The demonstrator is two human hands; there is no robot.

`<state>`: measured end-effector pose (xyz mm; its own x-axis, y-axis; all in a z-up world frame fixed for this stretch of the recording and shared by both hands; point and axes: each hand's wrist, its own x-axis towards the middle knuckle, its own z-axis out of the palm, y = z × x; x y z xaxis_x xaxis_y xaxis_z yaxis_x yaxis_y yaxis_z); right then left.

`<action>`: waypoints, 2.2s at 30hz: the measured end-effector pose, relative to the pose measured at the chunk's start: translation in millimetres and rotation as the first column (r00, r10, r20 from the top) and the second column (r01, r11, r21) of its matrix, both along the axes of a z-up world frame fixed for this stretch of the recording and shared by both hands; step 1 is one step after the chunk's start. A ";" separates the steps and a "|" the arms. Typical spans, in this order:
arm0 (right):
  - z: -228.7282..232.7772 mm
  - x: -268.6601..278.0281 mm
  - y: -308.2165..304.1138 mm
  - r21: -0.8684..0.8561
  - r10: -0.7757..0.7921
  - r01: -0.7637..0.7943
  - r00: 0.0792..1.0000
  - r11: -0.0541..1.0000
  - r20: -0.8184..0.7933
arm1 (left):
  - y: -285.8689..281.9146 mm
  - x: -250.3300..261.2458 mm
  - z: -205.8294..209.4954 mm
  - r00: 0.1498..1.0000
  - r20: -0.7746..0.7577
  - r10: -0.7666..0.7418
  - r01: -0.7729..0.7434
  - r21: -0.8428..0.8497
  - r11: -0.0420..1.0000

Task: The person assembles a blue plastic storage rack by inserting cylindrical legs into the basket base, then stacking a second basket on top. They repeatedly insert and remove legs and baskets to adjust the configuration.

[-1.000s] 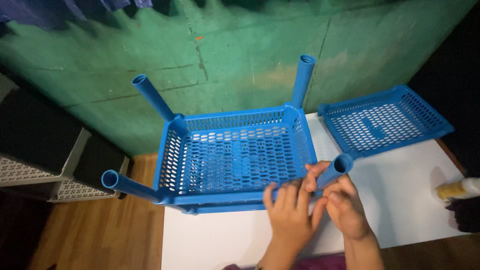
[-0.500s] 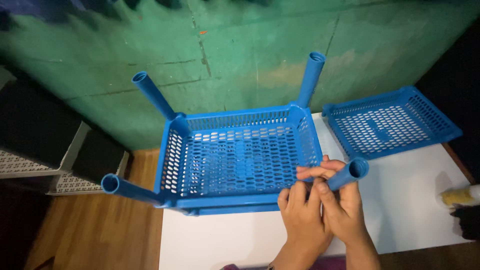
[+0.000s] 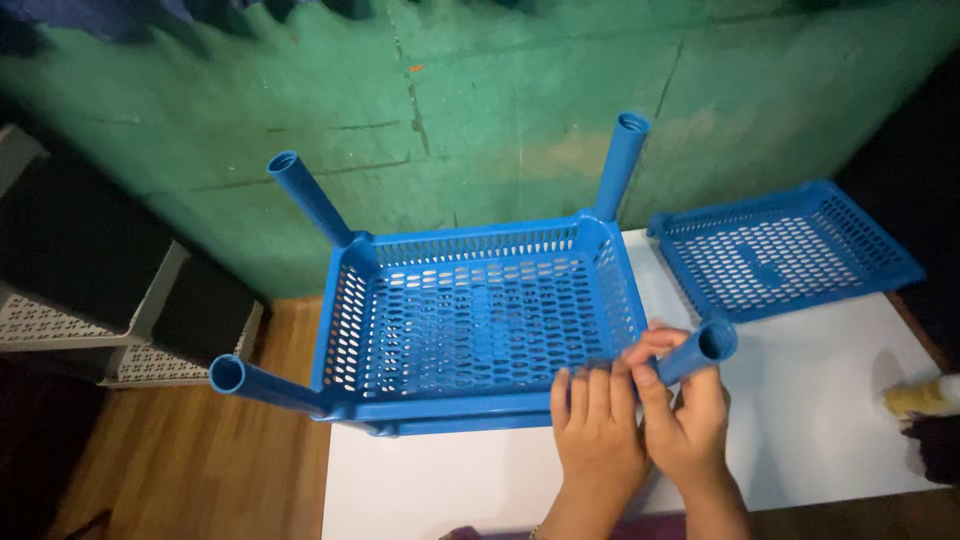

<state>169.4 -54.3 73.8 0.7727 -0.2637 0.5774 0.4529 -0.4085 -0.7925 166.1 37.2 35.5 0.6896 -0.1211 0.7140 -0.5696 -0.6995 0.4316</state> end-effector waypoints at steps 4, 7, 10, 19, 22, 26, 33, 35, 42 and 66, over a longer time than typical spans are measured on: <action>-4.5 1.3 3.4 0.346 0.132 -0.111 0.991 0.932 -0.037 | -0.4 0.0 -3.6 0.999 -0.013 0.036 -0.034 0.134 0.990; -3.4 5.0 -5.3 0.403 0.140 -0.098 0.987 0.910 -0.076 | -5.2 -3.8 -4.7 0.996 -0.079 -0.030 0.037 0.089 0.995; 2.8 12.3 -10.3 0.479 0.150 -0.073 0.981 0.875 -0.125 | -6.9 -5.4 -5.0 0.994 -0.084 -0.075 0.081 0.069 0.994; 19.4 15.6 19.7 0.390 -0.200 0.223 0.975 0.893 -0.100 | -12.7 -6.3 -9.0 0.997 -0.075 -0.014 0.026 0.154 0.988; 23.4 11.6 18.9 0.158 -0.286 0.283 0.958 0.946 -0.008 | -11.9 -6.6 -9.7 0.999 -0.055 0.003 0.006 0.163 0.987; 27.2 4.9 21.6 -0.225 -0.061 0.176 0.895 0.958 0.442 | -5.6 -9.5 -10.6 0.997 0.041 -0.058 0.055 0.082 0.995; 28.3 11.1 -12.2 0.793 0.298 -0.311 0.939 0.524 0.171 | -4.2 -7.8 -1.1 0.981 -0.148 -0.124 0.139 0.099 0.985; 25.4 9.3 -33.3 0.868 0.344 -0.383 0.899 0.315 0.272 | 5.2 -11.3 5.3 0.974 -0.134 -0.184 0.195 0.071 0.978; 9.4 20.0 -97.7 0.849 0.266 -0.065 0.960 0.525 -0.091 | 17.9 -20.4 10.7 0.927 -0.020 -0.374 0.356 -0.259 0.898; -159.7 157.1 -278.3 -0.377 -0.462 0.396 0.881 0.837 -0.100 | -100.0 -10.3 -97.4 0.362 -0.381 -0.851 0.028 -0.908 0.419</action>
